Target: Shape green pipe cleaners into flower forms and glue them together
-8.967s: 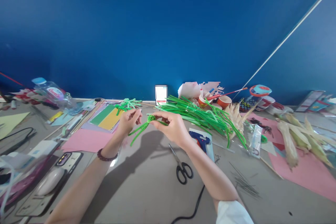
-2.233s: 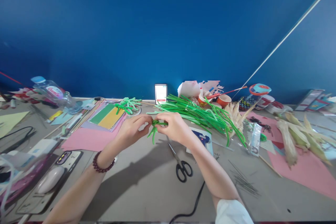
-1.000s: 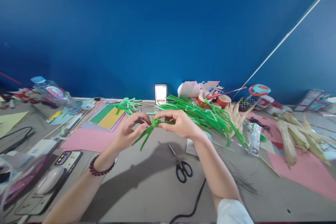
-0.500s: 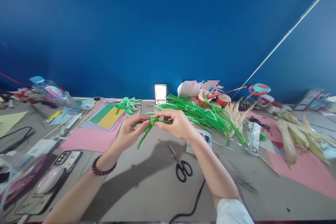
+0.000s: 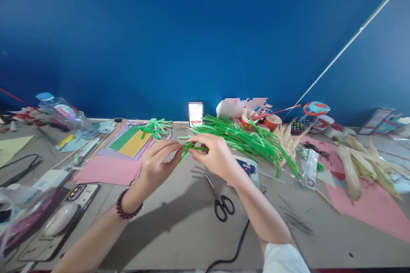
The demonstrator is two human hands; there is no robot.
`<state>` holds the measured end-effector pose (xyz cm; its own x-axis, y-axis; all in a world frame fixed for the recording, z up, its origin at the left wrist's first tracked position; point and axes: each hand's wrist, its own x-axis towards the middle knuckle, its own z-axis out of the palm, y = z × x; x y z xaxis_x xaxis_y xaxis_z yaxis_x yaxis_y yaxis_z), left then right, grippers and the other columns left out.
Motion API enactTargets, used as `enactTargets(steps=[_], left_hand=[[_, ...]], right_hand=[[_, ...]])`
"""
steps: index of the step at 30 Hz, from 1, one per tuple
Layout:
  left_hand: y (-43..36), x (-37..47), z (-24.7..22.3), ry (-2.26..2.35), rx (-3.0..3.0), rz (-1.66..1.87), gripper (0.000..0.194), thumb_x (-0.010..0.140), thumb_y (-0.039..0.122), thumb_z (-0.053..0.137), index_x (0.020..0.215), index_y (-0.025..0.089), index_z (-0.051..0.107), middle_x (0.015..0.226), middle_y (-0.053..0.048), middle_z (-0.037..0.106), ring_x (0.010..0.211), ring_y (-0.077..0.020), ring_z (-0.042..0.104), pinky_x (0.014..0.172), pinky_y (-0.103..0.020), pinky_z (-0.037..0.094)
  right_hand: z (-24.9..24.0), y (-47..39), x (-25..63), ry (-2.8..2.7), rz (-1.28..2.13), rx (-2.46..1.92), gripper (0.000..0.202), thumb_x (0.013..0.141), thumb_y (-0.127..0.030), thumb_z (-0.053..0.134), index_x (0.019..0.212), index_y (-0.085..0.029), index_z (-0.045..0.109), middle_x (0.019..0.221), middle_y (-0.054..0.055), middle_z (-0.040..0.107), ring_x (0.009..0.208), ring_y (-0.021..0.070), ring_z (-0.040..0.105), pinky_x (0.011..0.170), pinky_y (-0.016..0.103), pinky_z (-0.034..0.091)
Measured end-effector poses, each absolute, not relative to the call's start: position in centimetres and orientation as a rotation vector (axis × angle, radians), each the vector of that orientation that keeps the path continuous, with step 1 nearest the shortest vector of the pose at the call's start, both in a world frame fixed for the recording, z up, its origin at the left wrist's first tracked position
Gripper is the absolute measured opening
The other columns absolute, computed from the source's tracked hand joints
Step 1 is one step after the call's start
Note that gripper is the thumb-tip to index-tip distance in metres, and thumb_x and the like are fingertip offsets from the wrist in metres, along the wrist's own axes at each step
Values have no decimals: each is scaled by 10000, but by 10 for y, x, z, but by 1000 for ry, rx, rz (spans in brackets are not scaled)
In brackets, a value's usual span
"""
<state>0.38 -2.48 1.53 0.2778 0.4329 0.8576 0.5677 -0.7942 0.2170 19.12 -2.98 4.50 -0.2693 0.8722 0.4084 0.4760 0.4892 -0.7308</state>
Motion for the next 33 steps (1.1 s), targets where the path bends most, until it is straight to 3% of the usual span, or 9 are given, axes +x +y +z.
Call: enactTargets(steps=[4,9,17,27,33], left_hand=[[-25,2,10,-941,-2341,-1373,148,825,118,587,946,195,627,844,-49,710,760,-166,650,701,-292,520],[-25,-2,4,-879,-2270,-1186,219,817,105,598,1026,169,616,892,-68,713,813,-184,656,743,-301,499],[-27,-2,5,-794,-2203,-1084,195,809,108,609,994,170,620,875,-74,704,822,-202,658,727,-313,473],[-25,4,6,-1059,-2330,-1471,134,773,72,558,821,194,580,752,-21,665,713,-143,611,676,-252,472],[-27,6,14,-1478,-2566,-1818,77,744,113,572,742,186,597,721,-4,640,654,-115,566,574,-211,450]], right_hand=[[43,-33,187,-1943,508,-1118,195,787,-173,617,958,-221,698,896,44,692,691,148,596,581,243,494],[42,-34,184,-1969,406,-1133,187,797,-146,610,953,-214,688,879,40,693,730,160,619,684,269,500],[38,-34,180,-1977,435,-1135,190,811,-160,591,965,-223,682,904,38,693,785,172,633,750,284,500],[38,-34,179,-1956,440,-1126,193,775,-130,596,931,-210,679,871,25,683,748,150,618,723,259,492],[38,-34,176,-1928,442,-1103,181,769,-144,594,916,-200,684,881,37,687,741,150,617,670,247,503]])
